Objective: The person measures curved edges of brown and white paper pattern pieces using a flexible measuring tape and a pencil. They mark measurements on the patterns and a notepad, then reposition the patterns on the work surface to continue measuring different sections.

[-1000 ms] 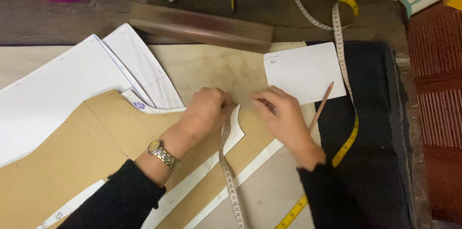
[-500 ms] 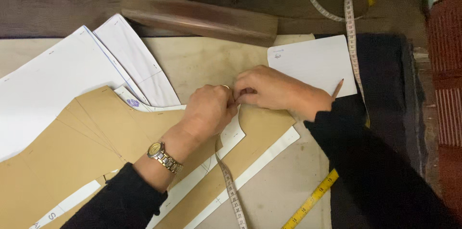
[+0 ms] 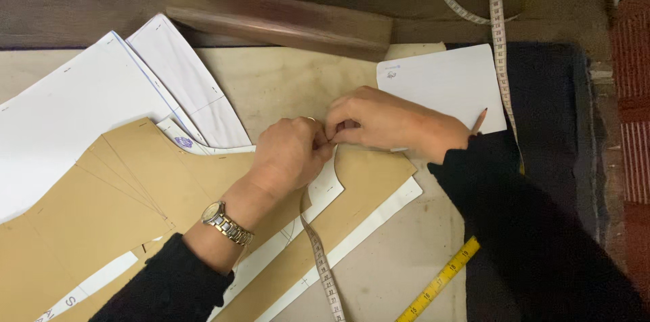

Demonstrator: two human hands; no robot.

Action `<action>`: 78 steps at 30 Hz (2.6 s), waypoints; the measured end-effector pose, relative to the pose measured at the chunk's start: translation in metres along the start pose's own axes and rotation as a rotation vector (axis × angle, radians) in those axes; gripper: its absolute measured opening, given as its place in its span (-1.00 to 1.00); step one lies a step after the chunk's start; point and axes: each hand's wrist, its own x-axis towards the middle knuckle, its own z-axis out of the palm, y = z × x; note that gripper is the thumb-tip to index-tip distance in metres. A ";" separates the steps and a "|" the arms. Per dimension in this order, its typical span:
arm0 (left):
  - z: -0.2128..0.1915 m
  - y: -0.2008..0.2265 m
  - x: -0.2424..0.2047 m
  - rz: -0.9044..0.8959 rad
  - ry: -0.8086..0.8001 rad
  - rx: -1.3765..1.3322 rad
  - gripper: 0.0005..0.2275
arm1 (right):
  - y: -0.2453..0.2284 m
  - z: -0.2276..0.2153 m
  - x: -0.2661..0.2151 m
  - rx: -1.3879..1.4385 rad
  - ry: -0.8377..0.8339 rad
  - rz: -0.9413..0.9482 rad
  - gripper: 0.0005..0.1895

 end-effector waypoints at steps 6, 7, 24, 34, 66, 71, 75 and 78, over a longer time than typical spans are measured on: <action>-0.002 0.000 0.001 -0.005 -0.011 0.027 -0.82 | -0.006 -0.010 0.014 -0.153 -0.161 0.090 -0.89; -0.002 0.000 0.000 -0.010 -0.011 0.012 -0.82 | -0.007 -0.012 0.015 -0.172 -0.177 0.091 -0.90; -0.005 0.009 -0.007 -0.041 -0.003 -0.009 -0.80 | -0.002 -0.012 0.018 -0.174 -0.194 0.102 -0.89; 0.001 0.007 -0.006 -0.060 0.012 0.022 -0.78 | -0.002 -0.009 0.018 -0.185 -0.192 0.081 -0.93; 0.050 -0.004 -0.013 0.018 0.345 0.024 -0.79 | 0.002 -0.006 0.019 -0.286 -0.187 -0.085 -0.95; 0.062 -0.006 -0.014 0.083 0.512 0.033 -0.80 | -0.018 -0.015 0.012 -0.269 -0.194 -0.033 -0.96; 0.064 -0.007 -0.015 0.130 0.587 0.032 -0.84 | -0.011 -0.010 0.008 -0.320 -0.173 -0.021 -0.94; 0.060 -0.008 -0.018 0.143 0.579 -0.028 -0.88 | -0.004 -0.010 0.014 -0.293 -0.200 -0.020 -0.96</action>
